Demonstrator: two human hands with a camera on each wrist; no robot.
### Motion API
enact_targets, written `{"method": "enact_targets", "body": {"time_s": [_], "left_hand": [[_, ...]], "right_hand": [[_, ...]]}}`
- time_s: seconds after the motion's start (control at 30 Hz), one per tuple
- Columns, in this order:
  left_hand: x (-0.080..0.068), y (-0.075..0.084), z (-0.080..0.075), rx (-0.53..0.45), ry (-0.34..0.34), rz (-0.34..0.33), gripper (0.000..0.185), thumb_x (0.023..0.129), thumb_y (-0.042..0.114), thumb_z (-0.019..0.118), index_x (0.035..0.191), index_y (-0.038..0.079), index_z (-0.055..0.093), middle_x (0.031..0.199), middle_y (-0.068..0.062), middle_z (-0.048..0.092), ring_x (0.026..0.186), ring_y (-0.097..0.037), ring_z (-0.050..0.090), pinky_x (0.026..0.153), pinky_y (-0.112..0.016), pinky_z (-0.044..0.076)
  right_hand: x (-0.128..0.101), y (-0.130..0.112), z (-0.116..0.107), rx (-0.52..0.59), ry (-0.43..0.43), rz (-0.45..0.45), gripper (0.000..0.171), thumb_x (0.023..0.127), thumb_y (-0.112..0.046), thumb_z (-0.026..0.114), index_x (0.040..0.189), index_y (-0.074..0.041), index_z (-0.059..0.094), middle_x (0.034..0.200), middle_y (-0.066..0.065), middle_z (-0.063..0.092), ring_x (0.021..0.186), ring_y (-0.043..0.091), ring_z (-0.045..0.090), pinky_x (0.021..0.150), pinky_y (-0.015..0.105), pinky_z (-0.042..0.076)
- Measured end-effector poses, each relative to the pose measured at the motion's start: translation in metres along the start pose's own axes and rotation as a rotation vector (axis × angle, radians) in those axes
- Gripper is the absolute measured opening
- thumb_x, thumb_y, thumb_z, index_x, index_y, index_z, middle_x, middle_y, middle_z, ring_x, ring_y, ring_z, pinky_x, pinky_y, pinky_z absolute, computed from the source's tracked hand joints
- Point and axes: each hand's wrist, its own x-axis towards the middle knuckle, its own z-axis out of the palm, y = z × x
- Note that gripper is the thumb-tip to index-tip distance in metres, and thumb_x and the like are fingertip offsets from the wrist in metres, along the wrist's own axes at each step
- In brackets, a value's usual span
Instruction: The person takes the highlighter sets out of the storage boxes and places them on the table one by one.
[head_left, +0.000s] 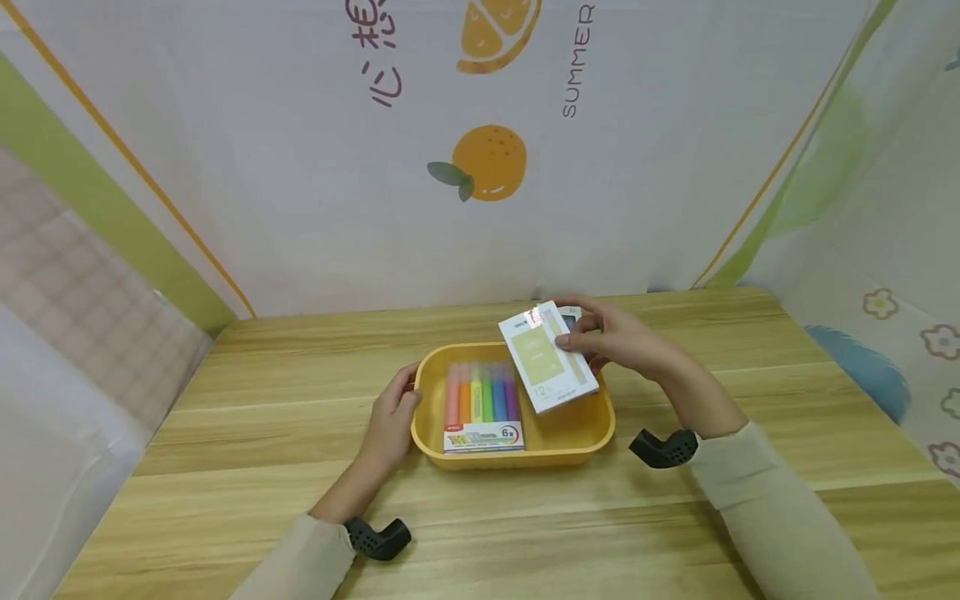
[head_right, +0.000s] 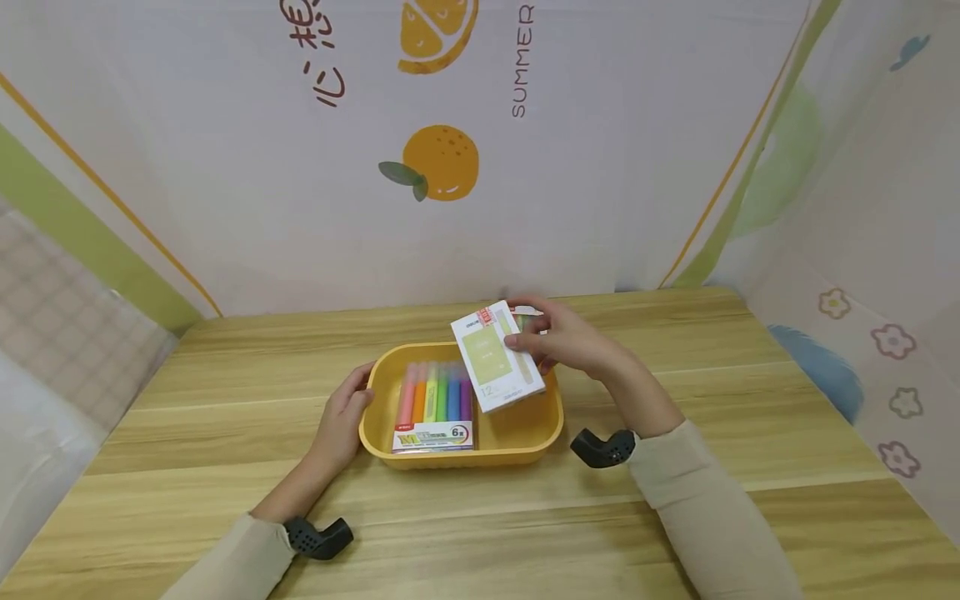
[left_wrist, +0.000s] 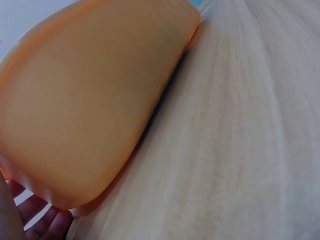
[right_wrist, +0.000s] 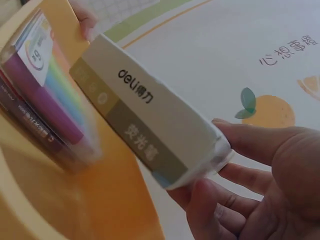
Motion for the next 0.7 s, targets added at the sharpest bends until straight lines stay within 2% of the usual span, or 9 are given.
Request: {"method": "enact_targets", "body": {"time_s": [0.2, 0.43, 0.7], "left_hand": [[0.001, 0.001, -0.001, 0.004, -0.006, 0.002, 0.046, 0.1, 0.012, 0.039, 0.143, 0.008, 0.054, 0.128, -0.022, 0.066, 0.111, -0.034, 0.065, 0.083, -0.021, 0.053], [0.001, 0.0, 0.001, -0.006, -0.014, -0.004, 0.045, 0.1, 0.012, 0.039, 0.143, 0.008, 0.054, 0.129, -0.022, 0.065, 0.11, -0.034, 0.065, 0.082, -0.02, 0.053], [0.001, 0.0, 0.0, 0.004, -0.004, -0.003, 0.045, 0.1, 0.011, 0.04, 0.143, 0.008, 0.054, 0.129, -0.022, 0.066, 0.111, -0.034, 0.065, 0.083, -0.019, 0.053]], "right_hand": [[-0.004, 0.006, -0.005, 0.056, 0.021, 0.002, 0.072, 0.097, -0.023, 0.067, 0.158, -0.014, 0.029, 0.093, 0.012, 0.066, 0.067, 0.02, 0.066, 0.058, 0.039, 0.057], [-0.01, 0.009, -0.011, 0.057, 0.056, 0.012, 0.071, 0.099, -0.024, 0.065, 0.159, -0.016, 0.027, 0.097, 0.012, 0.068, 0.072, 0.02, 0.068, 0.061, 0.035, 0.058], [-0.013, 0.01, -0.022, 0.058, 0.079, -0.006, 0.072, 0.1, -0.024, 0.062, 0.161, -0.016, 0.024, 0.097, 0.012, 0.069, 0.072, 0.021, 0.07, 0.061, 0.037, 0.058]]}}
